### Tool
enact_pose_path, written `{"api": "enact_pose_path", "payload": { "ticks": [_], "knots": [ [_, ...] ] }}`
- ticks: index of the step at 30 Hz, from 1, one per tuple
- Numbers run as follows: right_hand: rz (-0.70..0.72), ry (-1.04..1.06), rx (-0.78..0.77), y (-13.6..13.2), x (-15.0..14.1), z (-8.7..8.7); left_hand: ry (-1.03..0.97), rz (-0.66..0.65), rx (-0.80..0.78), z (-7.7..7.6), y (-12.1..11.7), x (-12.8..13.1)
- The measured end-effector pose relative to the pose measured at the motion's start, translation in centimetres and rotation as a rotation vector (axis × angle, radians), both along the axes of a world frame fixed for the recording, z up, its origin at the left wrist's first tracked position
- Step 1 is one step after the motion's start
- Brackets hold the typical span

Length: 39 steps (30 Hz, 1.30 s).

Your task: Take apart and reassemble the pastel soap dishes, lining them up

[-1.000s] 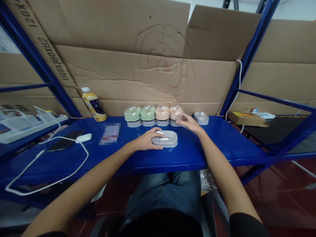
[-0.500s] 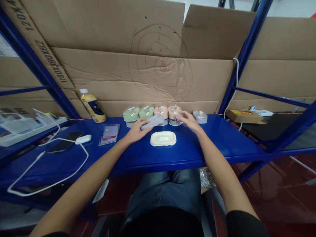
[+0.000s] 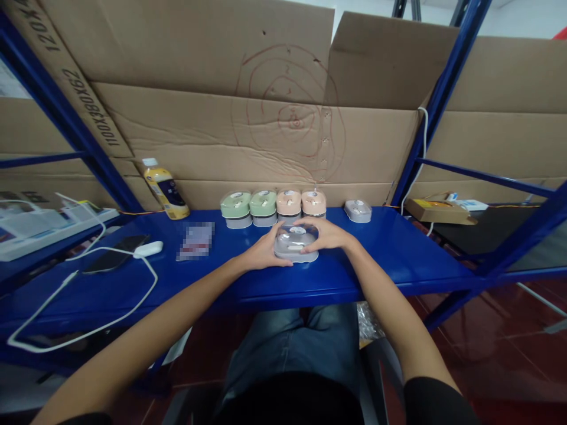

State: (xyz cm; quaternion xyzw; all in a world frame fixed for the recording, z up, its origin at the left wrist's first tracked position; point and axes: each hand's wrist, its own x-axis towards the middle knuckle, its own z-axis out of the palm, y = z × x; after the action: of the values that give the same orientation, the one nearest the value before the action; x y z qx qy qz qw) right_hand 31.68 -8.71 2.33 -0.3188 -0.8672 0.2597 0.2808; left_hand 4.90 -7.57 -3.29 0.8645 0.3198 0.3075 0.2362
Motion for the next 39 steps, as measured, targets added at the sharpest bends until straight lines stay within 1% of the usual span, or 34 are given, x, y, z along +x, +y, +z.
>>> {"api": "enact_pose_path", "payload": {
  "ticks": [4, 8, 16, 18, 20, 22, 23, 26, 28, 29, 31, 33, 36, 39],
  "knots": [
    [0.016, -0.076, 0.088, 0.2, -1.0, -1.0, -0.022, -0.01, -0.023, -0.3, 0.0, 0.2],
    [0.036, -0.092, 0.157, 0.3, -1.3, -1.7, -0.024, 0.008, -0.028, -0.3, 0.1, 0.2],
    [0.063, -0.125, 0.23, 0.3, -1.9, -1.8, -0.061, -0.017, 0.0, -0.4, 0.3, -0.1],
    [0.05, -0.141, 0.224, 0.0, -1.7, -1.7, -0.056, -0.02, -0.001, -0.5, 0.6, -0.3],
    [0.031, -0.173, 0.224, -1.1, -1.0, -1.7, -0.068, -0.032, -0.006, -0.7, 1.0, -0.5],
    [-0.017, -0.225, 0.242, -2.8, 0.1, -1.9, -0.083, -0.033, -0.008, -1.0, 1.5, -0.8],
    [-0.063, -0.261, 0.258, -3.8, 0.9, -2.0, -0.083, -0.018, -0.002, -1.1, 1.7, -0.8],
    [-0.303, -0.405, 0.321, -7.0, 3.4, -2.7, -0.043, 0.058, 0.04, -1.3, 1.9, -0.8],
    [-0.438, -0.506, 0.37, -8.3, 5.3, -2.9, -0.012, 0.081, 0.063, -1.3, 1.8, -0.7],
    [-0.489, -0.555, 0.388, -8.6, 6.1, -2.9, 0.0, 0.082, 0.069, -1.2, 1.7, -0.6],
    [-0.568, -0.652, 0.405, -8.0, 7.7, -2.7, 0.024, 0.086, 0.073, -1.1, 1.5, -0.5],
    [-0.63, -0.739, 0.404, -6.3, 8.9, -2.4, 0.04, 0.094, 0.079, -1.0, 1.4, -0.5],
    [-0.721, -0.824, 0.41, -2.4, 9.8, -1.9, 0.044, 0.087, 0.098, -0.8, 1.4, -0.5],
    [-0.774, -0.88, 0.402, 1.6, 9.6, -1.8, 0.052, 0.078, 0.105, -0.7, 1.4, -0.5]
  ]
}}
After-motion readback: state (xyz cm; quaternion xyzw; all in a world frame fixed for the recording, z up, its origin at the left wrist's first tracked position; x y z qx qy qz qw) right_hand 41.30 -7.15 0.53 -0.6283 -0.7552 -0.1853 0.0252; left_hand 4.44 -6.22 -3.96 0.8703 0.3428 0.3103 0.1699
